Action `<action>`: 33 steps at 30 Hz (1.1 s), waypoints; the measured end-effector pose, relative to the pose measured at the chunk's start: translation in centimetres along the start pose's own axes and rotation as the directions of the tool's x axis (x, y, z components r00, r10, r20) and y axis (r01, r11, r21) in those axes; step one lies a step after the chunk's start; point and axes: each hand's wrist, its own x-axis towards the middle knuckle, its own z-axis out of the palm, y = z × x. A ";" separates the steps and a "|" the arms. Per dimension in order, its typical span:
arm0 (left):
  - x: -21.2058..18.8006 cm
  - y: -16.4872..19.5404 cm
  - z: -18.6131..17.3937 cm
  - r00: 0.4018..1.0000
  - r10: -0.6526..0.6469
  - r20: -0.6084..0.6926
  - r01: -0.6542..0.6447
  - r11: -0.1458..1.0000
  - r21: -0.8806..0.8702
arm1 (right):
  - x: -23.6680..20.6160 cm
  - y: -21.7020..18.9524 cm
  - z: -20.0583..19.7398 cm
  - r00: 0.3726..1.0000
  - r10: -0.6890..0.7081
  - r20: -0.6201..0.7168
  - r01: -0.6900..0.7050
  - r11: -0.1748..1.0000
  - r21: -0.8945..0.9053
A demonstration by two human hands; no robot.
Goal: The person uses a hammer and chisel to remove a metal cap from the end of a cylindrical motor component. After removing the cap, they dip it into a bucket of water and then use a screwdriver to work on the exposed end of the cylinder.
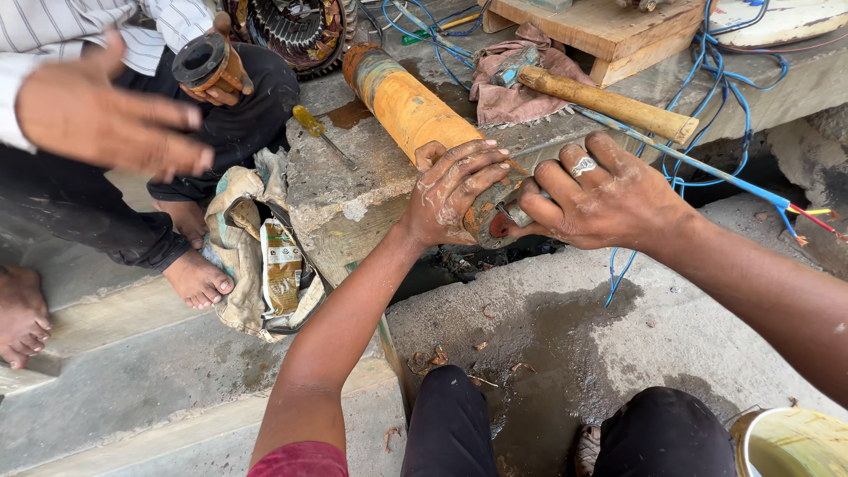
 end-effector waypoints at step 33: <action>-0.2 -1.2 1.0 0.995 0.007 0.097 -0.001 0.998 -0.058 | -1.6 -3.2 4.0 0.920 0.354 -0.167 -0.342 0.935 0.098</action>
